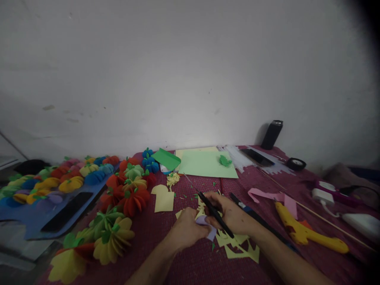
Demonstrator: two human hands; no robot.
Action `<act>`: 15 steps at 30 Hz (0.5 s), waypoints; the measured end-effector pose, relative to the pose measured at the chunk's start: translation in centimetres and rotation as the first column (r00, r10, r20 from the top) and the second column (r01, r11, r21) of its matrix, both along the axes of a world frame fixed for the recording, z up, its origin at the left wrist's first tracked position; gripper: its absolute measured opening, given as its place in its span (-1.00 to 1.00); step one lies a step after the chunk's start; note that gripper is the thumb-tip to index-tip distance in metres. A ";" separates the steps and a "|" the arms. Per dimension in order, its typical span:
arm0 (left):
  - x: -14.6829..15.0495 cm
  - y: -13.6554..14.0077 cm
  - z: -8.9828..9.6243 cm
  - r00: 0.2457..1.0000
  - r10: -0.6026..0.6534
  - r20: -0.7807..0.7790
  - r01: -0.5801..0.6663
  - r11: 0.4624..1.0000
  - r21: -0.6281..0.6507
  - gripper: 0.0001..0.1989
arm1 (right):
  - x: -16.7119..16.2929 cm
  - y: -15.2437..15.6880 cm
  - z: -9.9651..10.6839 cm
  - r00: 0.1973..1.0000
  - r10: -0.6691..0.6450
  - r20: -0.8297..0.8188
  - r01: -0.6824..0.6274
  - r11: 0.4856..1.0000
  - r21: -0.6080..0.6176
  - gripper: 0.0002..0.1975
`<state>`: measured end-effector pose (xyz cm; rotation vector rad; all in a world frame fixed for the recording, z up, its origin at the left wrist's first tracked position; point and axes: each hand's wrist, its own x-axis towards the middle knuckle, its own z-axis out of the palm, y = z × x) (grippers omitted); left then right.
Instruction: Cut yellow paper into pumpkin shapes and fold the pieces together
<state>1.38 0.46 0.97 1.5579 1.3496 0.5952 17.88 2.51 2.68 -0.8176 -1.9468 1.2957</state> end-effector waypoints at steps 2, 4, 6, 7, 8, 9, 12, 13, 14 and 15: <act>0.1 -0.2 0.3 0.999 0.004 -0.037 -0.004 1.000 -0.009 -0.87 | 0.0 0.0 0.0 1.000 0.017 -0.009 -0.017 1.000 -0.019 -0.58; 0.2 -0.2 0.3 1.000 0.013 -0.026 -0.013 1.000 -0.010 -0.88 | 0.1 0.1 0.0 0.999 0.033 -0.030 -0.035 0.999 -0.041 -0.59; 0.2 -0.1 -0.1 0.999 0.027 0.034 -0.026 1.000 -0.017 -0.89 | 0.2 0.2 -0.2 0.998 0.036 -0.058 -0.040 0.998 -0.057 -0.59; 0.3 0.0 -0.3 0.996 0.033 0.082 -0.031 0.999 -0.023 -0.89 | 0.2 0.2 -0.3 0.997 0.033 -0.074 -0.037 0.997 -0.064 -0.60; 0.3 0.1 -0.4 0.989 0.039 0.140 -0.036 0.999 -0.028 -0.88 | 0.3 0.3 -0.4 0.995 0.020 -0.094 -0.026 0.998 -0.065 -0.60; 0.4 0.2 -0.4 0.977 0.051 0.208 -0.045 0.998 -0.033 -0.88 | 0.3 0.4 -0.5 0.993 -0.004 -0.122 -0.004 0.998 -0.059 -0.61; 0.9 0.4 0.1 0.877 0.111 0.468 -0.110 0.994 -0.030 -0.81 | 0.1 0.7 -0.8 0.962 -0.127 -0.240 0.116 0.991 -0.061 -0.60; 1.1 0.4 0.3 0.822 0.134 0.554 -0.141 0.990 -0.030 -0.77 | 0.0 0.8 -0.8 0.942 -0.182 -0.282 0.169 0.983 -0.071 -0.59; 1.3 0.4 0.6 0.764 0.156 0.626 -0.172 0.984 -0.034 -0.74 | -0.2 0.8 -0.9 0.918 -0.235 -0.319 0.219 0.972 -0.084 -0.57; 1.5 0.4 0.8 0.711 0.176 0.681 -0.203 0.978 -0.041 -0.73 | -0.4 0.8 -0.9 0.895 -0.278 -0.349 0.259 0.961 -0.100 -0.56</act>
